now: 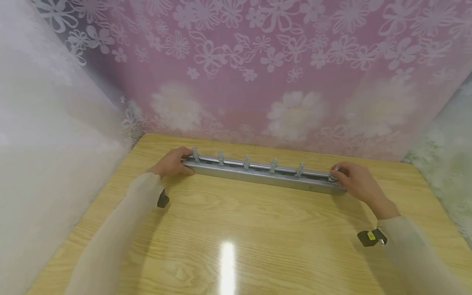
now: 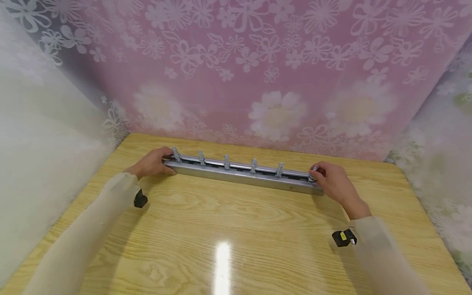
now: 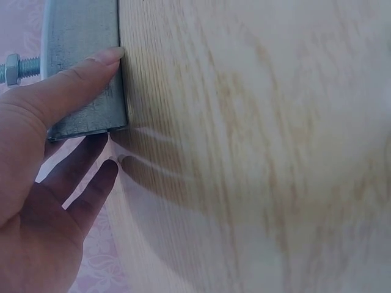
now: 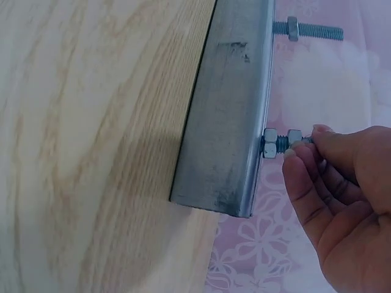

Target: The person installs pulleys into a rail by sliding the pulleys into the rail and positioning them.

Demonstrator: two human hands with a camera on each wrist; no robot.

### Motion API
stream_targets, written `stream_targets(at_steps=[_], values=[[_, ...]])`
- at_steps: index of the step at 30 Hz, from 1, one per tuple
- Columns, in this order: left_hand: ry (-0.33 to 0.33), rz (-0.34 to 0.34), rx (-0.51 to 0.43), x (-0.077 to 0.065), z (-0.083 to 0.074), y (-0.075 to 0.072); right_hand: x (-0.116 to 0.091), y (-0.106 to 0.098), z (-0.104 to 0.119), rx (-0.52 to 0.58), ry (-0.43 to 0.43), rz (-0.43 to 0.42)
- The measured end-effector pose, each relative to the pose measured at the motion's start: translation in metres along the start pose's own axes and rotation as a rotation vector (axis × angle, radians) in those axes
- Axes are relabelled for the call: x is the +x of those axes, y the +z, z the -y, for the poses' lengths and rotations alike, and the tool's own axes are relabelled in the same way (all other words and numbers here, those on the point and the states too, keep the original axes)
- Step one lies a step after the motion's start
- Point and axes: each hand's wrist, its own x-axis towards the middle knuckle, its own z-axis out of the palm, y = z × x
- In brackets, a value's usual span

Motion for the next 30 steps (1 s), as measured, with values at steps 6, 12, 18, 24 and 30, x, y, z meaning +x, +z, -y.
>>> stream_targets(at_steps=[6,12,18,24,30], values=[[-0.013,-0.008,-0.009,0.001,0.0,0.001,0.002,0.003,0.001,-0.01,0.02,-0.018],[-0.003,-0.009,-0.005,0.002,-0.001,0.001,0.002,0.005,0.005,0.014,0.009,-0.026],[-0.002,-0.013,-0.017,0.001,-0.002,0.001,0.001,0.008,0.006,0.011,0.021,-0.036],[-0.001,-0.016,-0.016,-0.002,-0.002,0.002,0.0,0.012,0.007,0.025,0.029,-0.05],[-0.007,-0.021,-0.027,-0.002,-0.003,0.002,0.001,0.012,0.005,0.04,0.041,-0.046]])
